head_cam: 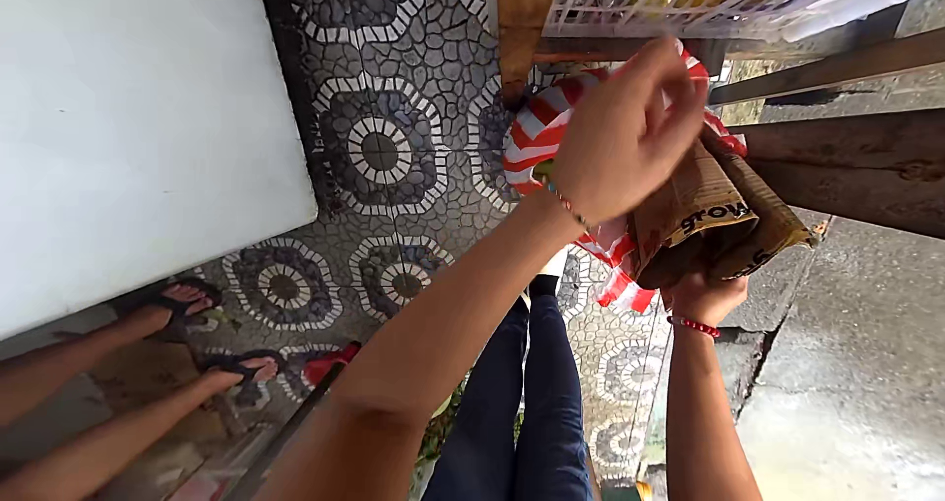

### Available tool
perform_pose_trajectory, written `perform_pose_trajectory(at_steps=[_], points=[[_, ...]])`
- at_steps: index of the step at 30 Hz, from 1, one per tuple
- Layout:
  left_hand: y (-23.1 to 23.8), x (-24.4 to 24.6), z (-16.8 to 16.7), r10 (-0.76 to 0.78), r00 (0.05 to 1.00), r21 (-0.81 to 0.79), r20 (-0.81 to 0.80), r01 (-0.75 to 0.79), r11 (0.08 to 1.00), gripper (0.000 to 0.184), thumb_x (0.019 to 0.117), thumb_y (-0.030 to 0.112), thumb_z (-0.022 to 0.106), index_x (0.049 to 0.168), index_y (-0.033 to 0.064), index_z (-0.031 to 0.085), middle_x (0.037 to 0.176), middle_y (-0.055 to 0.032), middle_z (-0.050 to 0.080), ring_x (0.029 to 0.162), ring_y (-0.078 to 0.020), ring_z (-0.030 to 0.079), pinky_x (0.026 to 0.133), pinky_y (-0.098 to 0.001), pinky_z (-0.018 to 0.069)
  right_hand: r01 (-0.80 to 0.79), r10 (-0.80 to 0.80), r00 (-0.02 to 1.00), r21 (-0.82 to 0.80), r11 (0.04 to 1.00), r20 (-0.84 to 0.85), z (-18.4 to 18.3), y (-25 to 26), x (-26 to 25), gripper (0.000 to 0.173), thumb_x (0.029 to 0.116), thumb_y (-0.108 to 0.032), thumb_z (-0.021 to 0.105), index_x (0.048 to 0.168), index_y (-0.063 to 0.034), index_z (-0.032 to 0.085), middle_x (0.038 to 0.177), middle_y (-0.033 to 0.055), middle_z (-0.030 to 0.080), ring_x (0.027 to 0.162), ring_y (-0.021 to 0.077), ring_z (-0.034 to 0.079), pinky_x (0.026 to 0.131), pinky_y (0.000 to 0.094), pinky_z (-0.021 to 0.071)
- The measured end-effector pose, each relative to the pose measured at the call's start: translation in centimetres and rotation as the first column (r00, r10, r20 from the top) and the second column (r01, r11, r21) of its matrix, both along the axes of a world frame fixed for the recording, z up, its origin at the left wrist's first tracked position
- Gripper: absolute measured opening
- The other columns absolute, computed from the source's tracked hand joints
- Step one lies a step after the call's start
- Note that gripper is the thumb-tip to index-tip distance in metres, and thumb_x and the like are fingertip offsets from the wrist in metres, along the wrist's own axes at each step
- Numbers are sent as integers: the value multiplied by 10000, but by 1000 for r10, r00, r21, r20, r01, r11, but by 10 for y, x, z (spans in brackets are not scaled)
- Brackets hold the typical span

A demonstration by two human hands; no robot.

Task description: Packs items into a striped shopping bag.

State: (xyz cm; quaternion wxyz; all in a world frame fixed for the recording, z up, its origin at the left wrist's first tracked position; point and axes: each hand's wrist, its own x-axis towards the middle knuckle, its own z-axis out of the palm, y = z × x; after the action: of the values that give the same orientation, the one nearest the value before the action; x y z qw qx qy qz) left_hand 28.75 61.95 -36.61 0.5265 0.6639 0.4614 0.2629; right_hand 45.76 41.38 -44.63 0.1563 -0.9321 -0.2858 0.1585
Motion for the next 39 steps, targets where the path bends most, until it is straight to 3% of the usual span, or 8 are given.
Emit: perform_pose_trajectory(at_steps=[5, 13, 23, 29, 31, 33, 36, 39], points=[[-39, 52, -104, -629, 727, -454, -276, 478, 752, 336, 1059, 96, 472, 1339, -36, 603, 1291, -256, 633, 1245, -391, 602, 1049, -557, 469, -29, 28, 999, 32, 999, 22, -4, -1, -2, 401, 872, -38, 671, 1204, 177, 607, 1069, 319, 698, 1024, 410, 703, 946, 526, 525], [-18, 135, -232, -595, 705, -440, -386, 426, 791, 683, 1046, 45, 490, 1633, 20, 142, 1630, -283, 293, 1529, -444, 250, 1239, -533, 218, -127, 124, 990, 31, 991, 61, -15, -2, 2, 334, 945, -89, 634, 1180, 148, 612, 1008, 295, 702, 957, 394, 713, 876, 528, 544], [-34, 129, -229, -655, 530, -460, -539, 466, 756, 563, 1027, -27, 496, 1555, -78, 310, 1675, -243, 206, 1562, -408, 166, 1265, -465, 166, -175, 176, 983, -22, 984, 57, -5, 12, 14, 340, 970, -105, 606, 1213, 133, 608, 988, 299, 707, 923, 440, 717, 830, 581, 545], [-48, 111, -172, -505, 668, -582, -547, 130, 802, 572, 1068, -29, 384, 1604, -34, 187, 1699, -158, 191, 1578, -258, 184, 1262, -347, 186, -231, 223, 973, -238, 943, -63, 3, 46, 9, 567, 1013, -120, 556, 1534, 42, 401, 1032, 333, 700, 904, 531, 694, 813, 665, 518], [-45, 96, -135, -661, 545, -600, -515, 321, 733, 558, 1057, 28, 465, 1561, -96, 261, 1672, -234, 220, 1577, -324, 160, 1281, -419, 99, -272, 241, 962, -349, 897, -129, 8, 71, 10, 631, 1026, -116, 518, 1611, -55, 291, 1065, 322, 692, 922, 533, 688, 797, 674, 518], [-42, 77, -81, -741, 385, -470, -550, 591, 656, 372, 1030, 213, 576, 1298, -41, 625, 1351, -254, 607, 1319, -412, 536, 1102, -598, 387, -282, 231, 958, -412, 867, -171, 14, 93, 16, 677, 1028, -115, 510, 1643, -112, 227, 1106, 309, 696, 963, 526, 688, 815, 677, 514], [-39, 42, -20, -264, 793, 112, -549, 382, 917, 246, 977, 251, 641, 1008, 19, 717, 969, -201, 687, 960, -382, 681, 799, -507, 554, -276, 216, 958, -404, 872, -188, 15, 99, 23, 655, 1025, -116, 530, 1625, -90, 269, 1112, 327, 687, 986, 547, 676, 833, 701, 497], [-8, 29, -25, -76, 814, 59, -576, 134, 989, 755, 874, 365, 788, 1456, -23, 505, 1379, -290, 563, 1295, -458, 524, 1030, -620, 407, -252, 190, 964, -414, 875, -186, 15, 89, 19, 678, 1026, -127, 539, 1634, -90, 241, 1099, 324, 688, 986, 536, 676, 843, 690, 500]])
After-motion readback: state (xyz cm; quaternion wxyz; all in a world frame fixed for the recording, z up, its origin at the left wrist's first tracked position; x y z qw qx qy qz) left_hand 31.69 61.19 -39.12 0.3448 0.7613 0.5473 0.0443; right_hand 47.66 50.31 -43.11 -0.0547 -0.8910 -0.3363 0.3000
